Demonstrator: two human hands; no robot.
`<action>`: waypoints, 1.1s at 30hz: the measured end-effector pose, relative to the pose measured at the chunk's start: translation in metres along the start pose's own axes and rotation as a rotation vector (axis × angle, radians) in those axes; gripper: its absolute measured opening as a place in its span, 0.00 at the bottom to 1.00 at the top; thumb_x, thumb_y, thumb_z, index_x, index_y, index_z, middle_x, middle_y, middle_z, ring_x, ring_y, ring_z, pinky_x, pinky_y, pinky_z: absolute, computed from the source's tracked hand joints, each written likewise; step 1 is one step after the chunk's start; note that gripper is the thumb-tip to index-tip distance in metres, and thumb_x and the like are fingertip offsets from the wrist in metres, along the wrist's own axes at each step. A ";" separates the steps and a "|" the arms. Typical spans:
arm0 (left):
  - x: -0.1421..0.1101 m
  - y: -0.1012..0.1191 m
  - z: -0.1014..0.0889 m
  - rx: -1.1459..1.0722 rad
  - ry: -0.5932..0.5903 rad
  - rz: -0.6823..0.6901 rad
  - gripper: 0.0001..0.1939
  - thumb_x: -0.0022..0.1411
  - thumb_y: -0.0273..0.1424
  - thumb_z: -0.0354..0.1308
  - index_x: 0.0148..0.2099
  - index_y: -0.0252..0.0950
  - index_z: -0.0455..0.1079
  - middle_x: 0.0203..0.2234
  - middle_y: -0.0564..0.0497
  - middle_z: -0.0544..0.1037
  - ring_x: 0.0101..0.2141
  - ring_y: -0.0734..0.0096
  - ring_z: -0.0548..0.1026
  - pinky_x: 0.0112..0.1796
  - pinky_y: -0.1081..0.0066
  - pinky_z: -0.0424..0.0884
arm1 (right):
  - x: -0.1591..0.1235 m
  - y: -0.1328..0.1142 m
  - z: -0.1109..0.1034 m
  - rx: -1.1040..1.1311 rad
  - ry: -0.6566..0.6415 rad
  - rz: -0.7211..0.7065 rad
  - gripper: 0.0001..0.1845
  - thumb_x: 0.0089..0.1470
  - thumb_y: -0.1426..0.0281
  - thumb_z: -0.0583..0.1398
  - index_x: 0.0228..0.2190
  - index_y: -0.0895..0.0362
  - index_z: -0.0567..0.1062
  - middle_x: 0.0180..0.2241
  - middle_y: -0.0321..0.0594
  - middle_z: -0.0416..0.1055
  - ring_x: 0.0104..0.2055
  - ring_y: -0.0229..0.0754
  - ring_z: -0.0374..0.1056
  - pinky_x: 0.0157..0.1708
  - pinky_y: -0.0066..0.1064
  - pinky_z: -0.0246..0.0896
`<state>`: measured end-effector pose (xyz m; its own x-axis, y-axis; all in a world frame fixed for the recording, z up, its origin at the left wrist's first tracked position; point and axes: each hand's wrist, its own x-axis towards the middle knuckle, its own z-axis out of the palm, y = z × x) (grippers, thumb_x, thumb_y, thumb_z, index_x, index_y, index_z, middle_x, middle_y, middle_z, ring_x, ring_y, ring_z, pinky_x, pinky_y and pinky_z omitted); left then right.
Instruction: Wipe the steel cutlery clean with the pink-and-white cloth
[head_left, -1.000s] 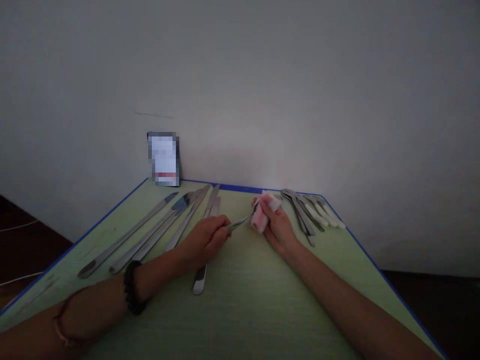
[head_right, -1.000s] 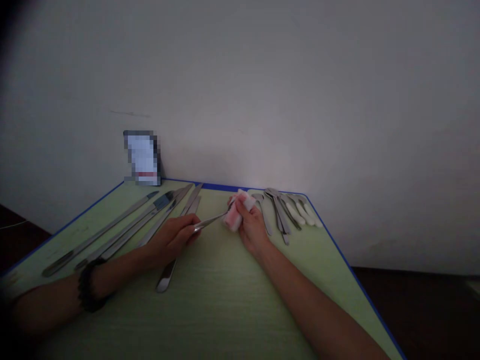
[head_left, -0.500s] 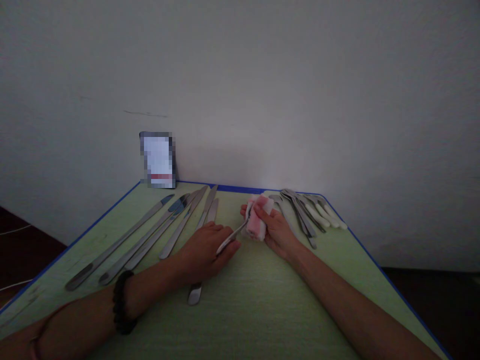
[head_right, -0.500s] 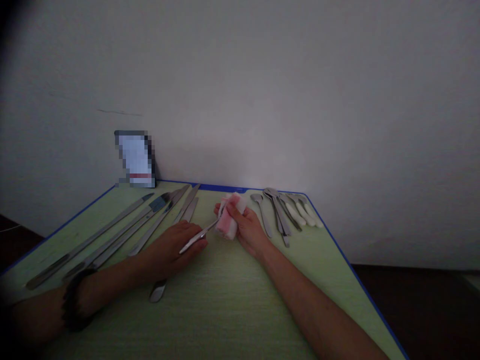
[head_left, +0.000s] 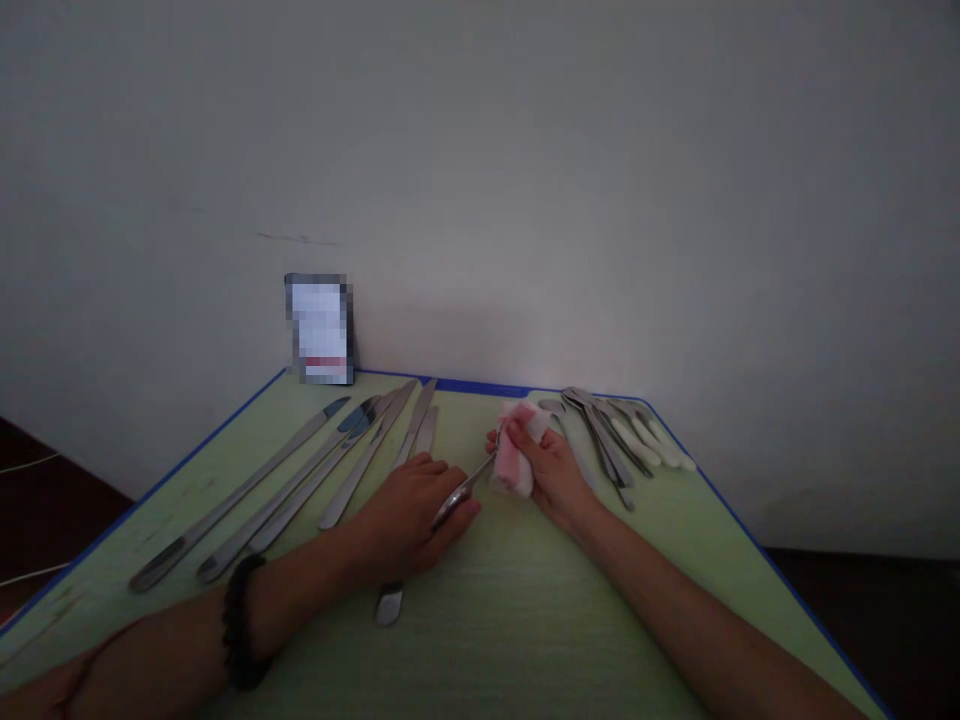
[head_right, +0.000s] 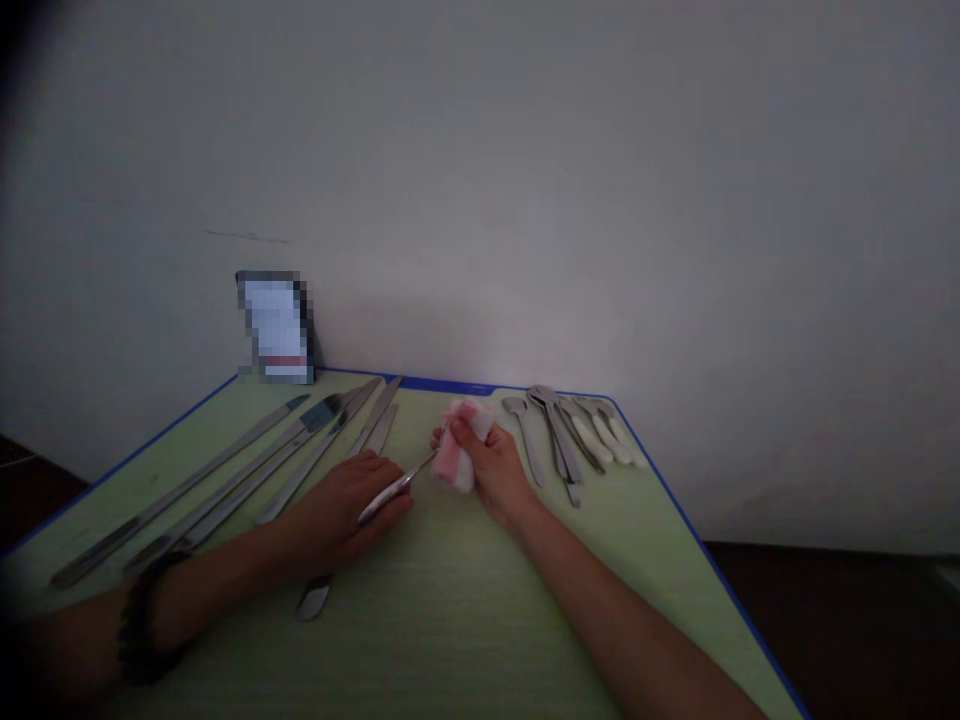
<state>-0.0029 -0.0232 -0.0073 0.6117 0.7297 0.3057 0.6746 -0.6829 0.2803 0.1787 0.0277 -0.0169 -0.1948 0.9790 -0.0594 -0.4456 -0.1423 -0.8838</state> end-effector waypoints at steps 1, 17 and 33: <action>0.000 0.001 0.000 -0.002 0.001 -0.003 0.14 0.67 0.33 0.43 0.32 0.35 0.64 0.26 0.48 0.72 0.29 0.65 0.69 0.35 0.65 0.64 | -0.001 0.000 0.000 -0.006 0.014 0.001 0.16 0.39 0.61 0.69 0.29 0.59 0.76 0.22 0.36 0.76 0.24 0.36 0.71 0.26 0.27 0.67; -0.002 0.003 0.003 -0.121 0.117 0.072 0.17 0.66 0.25 0.43 0.55 0.36 0.63 0.37 0.45 0.75 0.37 0.64 0.71 0.40 0.64 0.68 | -0.003 -0.001 -0.001 -0.066 -0.095 0.044 0.17 0.42 0.65 0.67 0.37 0.58 0.76 0.36 0.42 0.78 0.35 0.40 0.74 0.34 0.30 0.69; 0.001 0.002 0.000 -0.195 0.292 0.150 0.14 0.65 0.23 0.45 0.50 0.34 0.68 0.29 0.48 0.72 0.32 0.68 0.69 0.34 0.68 0.67 | -0.001 0.000 0.005 0.050 -0.038 0.030 0.24 0.48 0.51 0.61 0.39 0.57 0.75 0.34 0.44 0.77 0.33 0.41 0.73 0.35 0.33 0.68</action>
<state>-0.0007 -0.0240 -0.0067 0.5349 0.5999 0.5949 0.4783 -0.7955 0.3721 0.1748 0.0260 -0.0144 -0.2416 0.9680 -0.0673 -0.4818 -0.1799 -0.8576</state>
